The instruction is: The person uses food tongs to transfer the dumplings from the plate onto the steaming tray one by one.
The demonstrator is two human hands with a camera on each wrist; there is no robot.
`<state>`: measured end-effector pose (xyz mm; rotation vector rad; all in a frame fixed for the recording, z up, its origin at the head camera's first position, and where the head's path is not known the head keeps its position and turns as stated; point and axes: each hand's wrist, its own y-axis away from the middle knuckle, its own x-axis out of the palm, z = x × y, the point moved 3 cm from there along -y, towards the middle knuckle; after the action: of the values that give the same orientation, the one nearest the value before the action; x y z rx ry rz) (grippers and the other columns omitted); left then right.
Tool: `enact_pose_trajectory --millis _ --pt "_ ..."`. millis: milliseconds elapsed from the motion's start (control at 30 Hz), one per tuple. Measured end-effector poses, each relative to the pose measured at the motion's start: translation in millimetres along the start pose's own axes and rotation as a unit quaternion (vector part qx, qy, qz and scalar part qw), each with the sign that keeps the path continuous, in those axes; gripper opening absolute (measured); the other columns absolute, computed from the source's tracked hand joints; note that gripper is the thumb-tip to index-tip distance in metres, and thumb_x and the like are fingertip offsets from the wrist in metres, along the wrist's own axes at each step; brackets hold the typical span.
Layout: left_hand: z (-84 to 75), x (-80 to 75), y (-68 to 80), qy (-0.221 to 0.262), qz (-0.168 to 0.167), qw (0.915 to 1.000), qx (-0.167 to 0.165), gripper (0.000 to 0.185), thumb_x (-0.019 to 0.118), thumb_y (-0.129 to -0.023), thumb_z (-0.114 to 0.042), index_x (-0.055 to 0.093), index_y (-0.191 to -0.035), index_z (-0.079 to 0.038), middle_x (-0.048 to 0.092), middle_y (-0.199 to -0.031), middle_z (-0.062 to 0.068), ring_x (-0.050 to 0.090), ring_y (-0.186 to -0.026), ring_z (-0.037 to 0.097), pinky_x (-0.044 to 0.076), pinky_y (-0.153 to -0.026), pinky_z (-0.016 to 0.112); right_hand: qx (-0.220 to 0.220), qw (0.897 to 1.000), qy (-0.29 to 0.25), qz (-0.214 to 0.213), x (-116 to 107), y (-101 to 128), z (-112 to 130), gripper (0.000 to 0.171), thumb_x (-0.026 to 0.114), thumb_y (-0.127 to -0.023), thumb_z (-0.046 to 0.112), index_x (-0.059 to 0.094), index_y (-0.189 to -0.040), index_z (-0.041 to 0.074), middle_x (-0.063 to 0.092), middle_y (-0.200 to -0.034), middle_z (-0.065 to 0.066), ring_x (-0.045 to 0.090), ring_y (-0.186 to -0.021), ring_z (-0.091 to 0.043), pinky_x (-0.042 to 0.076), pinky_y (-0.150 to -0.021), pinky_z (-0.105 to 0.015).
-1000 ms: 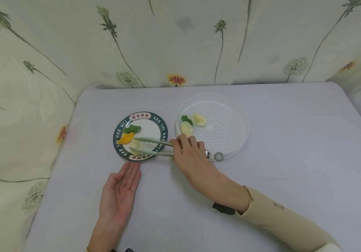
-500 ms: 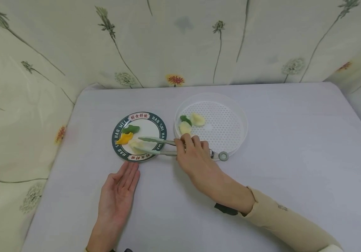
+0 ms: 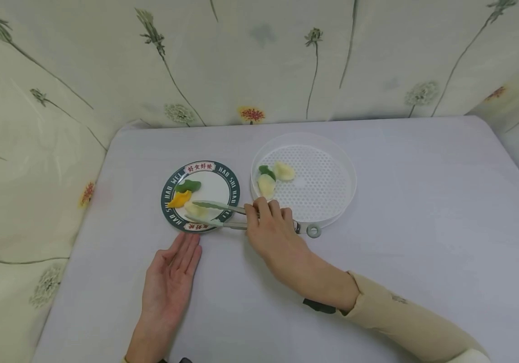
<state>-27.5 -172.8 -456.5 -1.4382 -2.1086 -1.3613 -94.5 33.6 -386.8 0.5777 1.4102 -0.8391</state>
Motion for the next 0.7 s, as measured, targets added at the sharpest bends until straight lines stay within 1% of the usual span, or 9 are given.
enact_pose_trajectory --millis 133,300,467,700 --pt "-0.5 0.2 -0.8 -0.002 -0.002 1.0000 0.001 0.059 0.026 -0.115 -0.022 0.018 -0.173 -0.011 0.024 -0.180 0.006 0.033 -0.164 0.017 0.034 -0.138 0.028 0.002 1.000 0.008 -0.001 0.3 0.2 -3.1 0.044 0.076 -0.093 -0.007 0.060 -0.134 -0.007 0.057 -0.119 -0.019 0.050 -0.094 -0.032 0.046 -0.074 -0.039" --pt "-1.9 -0.3 -2.0 -0.001 -0.004 1.0000 0.002 0.059 0.026 -0.115 -0.021 0.018 -0.173 -0.011 0.023 -0.181 0.007 0.033 -0.165 0.017 0.033 -0.138 0.028 -0.003 1.000 0.009 0.003 -0.5 -0.2 -6.5 0.044 0.077 -0.092 -0.007 0.061 -0.134 -0.007 0.056 -0.115 -0.018 0.049 -0.092 -0.032 0.047 -0.074 -0.039" --pt "-2.8 0.1 -2.0 -0.001 -0.006 1.0000 0.003 0.059 0.027 -0.115 -0.022 0.019 -0.173 -0.012 0.023 -0.181 0.007 0.033 -0.165 0.017 0.033 -0.138 0.028 -0.011 1.000 -0.001 0.007 -2.1 -2.2 -5.2 0.043 0.075 -0.094 -0.007 0.060 -0.135 -0.007 0.057 -0.118 -0.019 0.049 -0.093 -0.031 0.046 -0.074 -0.038" --pt "-0.6 -0.3 -1.4 0.009 -0.007 0.9999 -0.005 0.059 0.027 -0.114 -0.021 0.021 -0.172 -0.011 0.026 -0.179 0.008 0.035 -0.164 0.018 0.035 -0.137 0.028 -0.018 1.000 -0.009 0.013 -0.4 -6.2 -0.7 0.047 0.075 -0.092 -0.010 0.057 -0.136 -0.007 0.056 -0.121 -0.020 0.047 -0.094 -0.032 0.043 -0.075 -0.038"
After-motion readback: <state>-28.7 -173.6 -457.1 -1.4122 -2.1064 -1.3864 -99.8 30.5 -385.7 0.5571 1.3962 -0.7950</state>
